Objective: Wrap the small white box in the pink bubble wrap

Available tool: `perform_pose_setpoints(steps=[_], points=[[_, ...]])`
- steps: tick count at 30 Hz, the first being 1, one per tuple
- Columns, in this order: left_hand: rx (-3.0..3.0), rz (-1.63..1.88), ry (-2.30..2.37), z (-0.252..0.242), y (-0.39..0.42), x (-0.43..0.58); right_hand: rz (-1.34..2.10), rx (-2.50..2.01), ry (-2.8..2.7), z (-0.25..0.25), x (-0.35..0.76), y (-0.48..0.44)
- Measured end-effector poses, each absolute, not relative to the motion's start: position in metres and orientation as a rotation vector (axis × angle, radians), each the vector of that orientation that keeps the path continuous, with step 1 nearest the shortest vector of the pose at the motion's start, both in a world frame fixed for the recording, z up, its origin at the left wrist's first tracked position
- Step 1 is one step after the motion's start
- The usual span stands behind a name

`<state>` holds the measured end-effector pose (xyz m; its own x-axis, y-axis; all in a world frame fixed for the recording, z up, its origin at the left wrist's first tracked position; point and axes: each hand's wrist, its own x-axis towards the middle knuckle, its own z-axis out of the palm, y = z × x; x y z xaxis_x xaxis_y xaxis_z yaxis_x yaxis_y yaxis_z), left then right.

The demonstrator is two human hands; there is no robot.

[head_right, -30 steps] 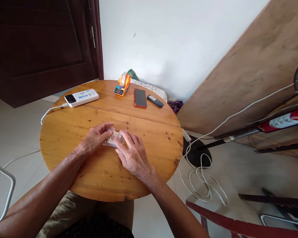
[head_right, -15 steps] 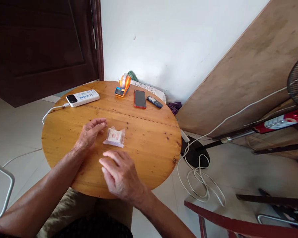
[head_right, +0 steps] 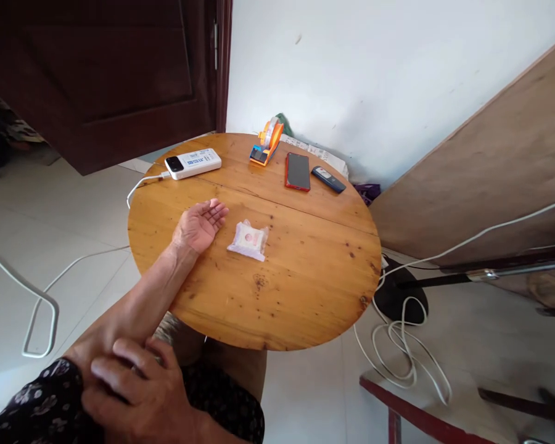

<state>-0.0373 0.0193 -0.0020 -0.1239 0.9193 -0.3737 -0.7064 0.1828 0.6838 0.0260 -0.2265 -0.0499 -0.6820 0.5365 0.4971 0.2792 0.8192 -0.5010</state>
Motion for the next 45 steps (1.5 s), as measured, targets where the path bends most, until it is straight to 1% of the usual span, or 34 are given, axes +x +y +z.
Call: perform_pose_setpoints(steps=[2,4,6,9,11,12,14,17,18,19,20,22,25,30,34,40,45], points=[[0.303,1.423,0.937,-0.003,0.020,-0.038,0.659,-0.555,-2.367,-0.054,0.028,-0.237],[0.285,1.416,0.940,-0.003,0.021,-0.038,0.744,-0.574,-2.314,-0.044,0.034,-0.231],[0.259,1.414,0.942,0.000,0.019,-0.037,0.636,-0.661,-2.185,-0.023,0.041,-0.208],[0.250,1.432,0.944,0.004,0.016,-0.035,0.491,-0.968,-2.178,0.007,0.046,-0.166],[0.262,1.437,0.950,0.005,0.015,-0.035,0.406,-1.101,-2.176,0.016,0.044,-0.149],[0.262,1.435,0.956,0.005,0.015,-0.034,0.398,-1.086,-2.197,0.016,0.042,-0.148],[0.275,1.435,0.958,0.003,0.015,-0.034,0.469,-0.888,-2.301,0.014,0.040,-0.154],[0.350,1.447,1.000,-0.001,0.013,-0.030,0.739,-0.458,-2.340,0.016,0.054,-0.168],[0.407,1.446,1.017,-0.002,0.012,-0.028,0.875,-0.475,-2.304,0.021,0.065,-0.167],[0.477,1.437,1.033,-0.002,0.010,-0.026,0.964,-0.609,-2.222,0.026,0.080,-0.161],[0.554,1.420,1.049,-0.001,0.008,-0.024,0.942,-0.770,-2.109,0.033,0.096,-0.151],[0.694,1.362,1.060,0.001,0.003,-0.020,0.737,-1.042,-1.907,0.042,0.128,-0.121],[0.814,1.278,1.021,0.004,-0.004,-0.017,0.388,-1.234,-1.951,0.043,0.163,-0.071],[0.972,1.183,1.015,0.001,-0.007,-0.017,0.200,-1.257,-2.227,0.027,0.170,-0.033],[1.045,1.130,1.015,-0.001,-0.005,-0.016,0.086,-1.235,-2.251,0.022,0.162,-0.034],[1.068,1.134,1.016,-0.004,-0.005,-0.015,-0.212,-1.280,-2.304,0.019,0.154,-0.049],[1.067,1.156,1.030,-0.006,-0.004,-0.014,-0.246,-1.269,-2.303,0.016,0.154,-0.049]])
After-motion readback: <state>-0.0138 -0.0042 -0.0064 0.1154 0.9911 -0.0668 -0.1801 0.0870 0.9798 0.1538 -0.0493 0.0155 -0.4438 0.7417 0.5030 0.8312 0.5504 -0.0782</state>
